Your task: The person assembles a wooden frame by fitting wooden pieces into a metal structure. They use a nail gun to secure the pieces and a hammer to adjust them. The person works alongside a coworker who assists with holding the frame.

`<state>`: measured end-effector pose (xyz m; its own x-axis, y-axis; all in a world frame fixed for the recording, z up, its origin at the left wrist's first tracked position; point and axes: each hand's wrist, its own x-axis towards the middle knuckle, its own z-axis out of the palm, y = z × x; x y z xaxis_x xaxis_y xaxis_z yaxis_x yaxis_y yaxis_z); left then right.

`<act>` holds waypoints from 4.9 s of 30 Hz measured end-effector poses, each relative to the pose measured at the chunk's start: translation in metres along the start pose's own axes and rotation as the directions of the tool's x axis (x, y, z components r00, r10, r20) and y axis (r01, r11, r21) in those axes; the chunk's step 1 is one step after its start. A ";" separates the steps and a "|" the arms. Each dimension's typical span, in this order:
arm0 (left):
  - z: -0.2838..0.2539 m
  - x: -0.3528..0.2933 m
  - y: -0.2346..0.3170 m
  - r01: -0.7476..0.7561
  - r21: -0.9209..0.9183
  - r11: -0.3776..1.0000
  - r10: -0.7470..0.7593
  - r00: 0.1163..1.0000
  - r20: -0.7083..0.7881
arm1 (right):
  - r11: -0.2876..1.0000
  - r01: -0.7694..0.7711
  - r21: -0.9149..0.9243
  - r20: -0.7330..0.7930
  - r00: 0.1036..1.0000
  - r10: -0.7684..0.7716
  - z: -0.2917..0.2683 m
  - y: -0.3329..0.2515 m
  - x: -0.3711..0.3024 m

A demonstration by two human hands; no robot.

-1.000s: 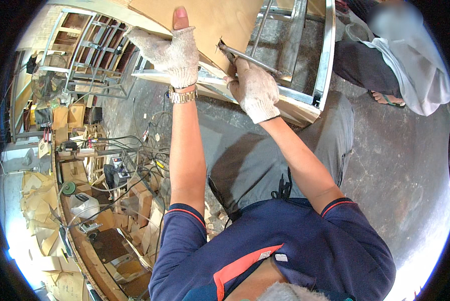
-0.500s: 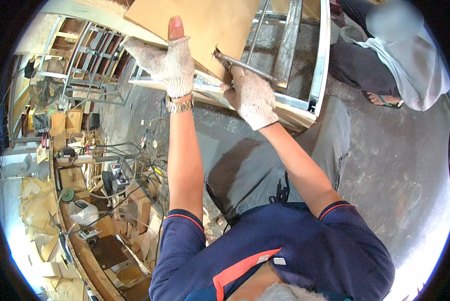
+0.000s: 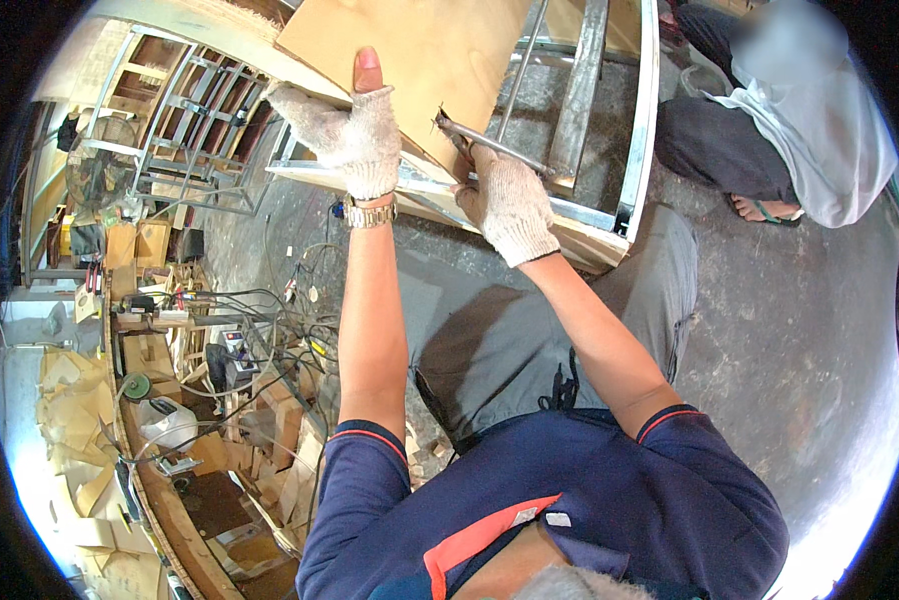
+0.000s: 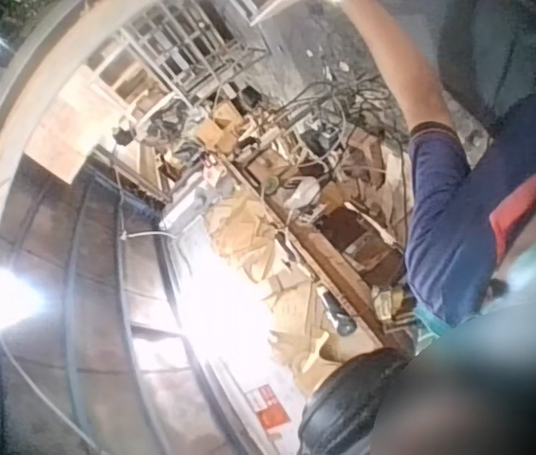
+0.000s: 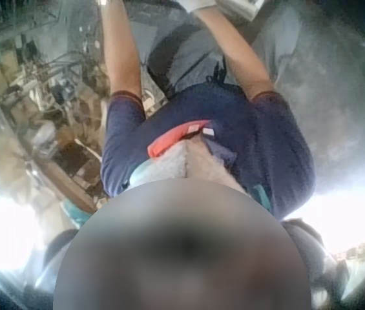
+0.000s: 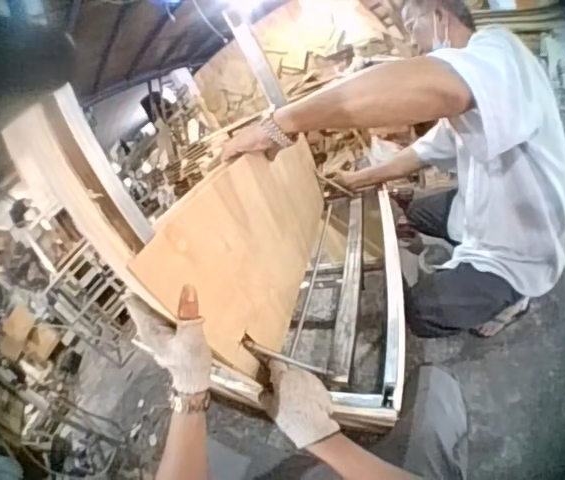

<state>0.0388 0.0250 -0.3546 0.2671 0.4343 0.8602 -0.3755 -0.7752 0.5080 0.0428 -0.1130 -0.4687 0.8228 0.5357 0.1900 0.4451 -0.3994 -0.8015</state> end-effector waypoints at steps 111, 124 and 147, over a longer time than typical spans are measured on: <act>-0.016 -0.011 -0.002 0.061 0.187 0.980 -0.054 0.998 -0.042 | 0.783 0.234 0.576 -0.162 0.972 -0.171 -0.017 0.024 -0.004; -0.012 -0.010 -0.009 0.054 0.052 0.997 -0.051 0.998 -0.041 | 0.858 0.177 0.483 -0.104 0.984 -0.144 -0.026 0.016 -0.009; 0.004 -0.010 0.010 0.142 0.398 0.906 -0.108 0.988 -0.108 | 0.991 0.106 -0.086 0.001 0.994 -0.107 -0.016 -0.002 -0.003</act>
<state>0.0358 0.0109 -0.3584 0.2087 0.5623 0.8002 0.0505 -0.8233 0.5654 0.0452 -0.1254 -0.4588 0.7702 0.5762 0.2735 0.5586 -0.4024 -0.7253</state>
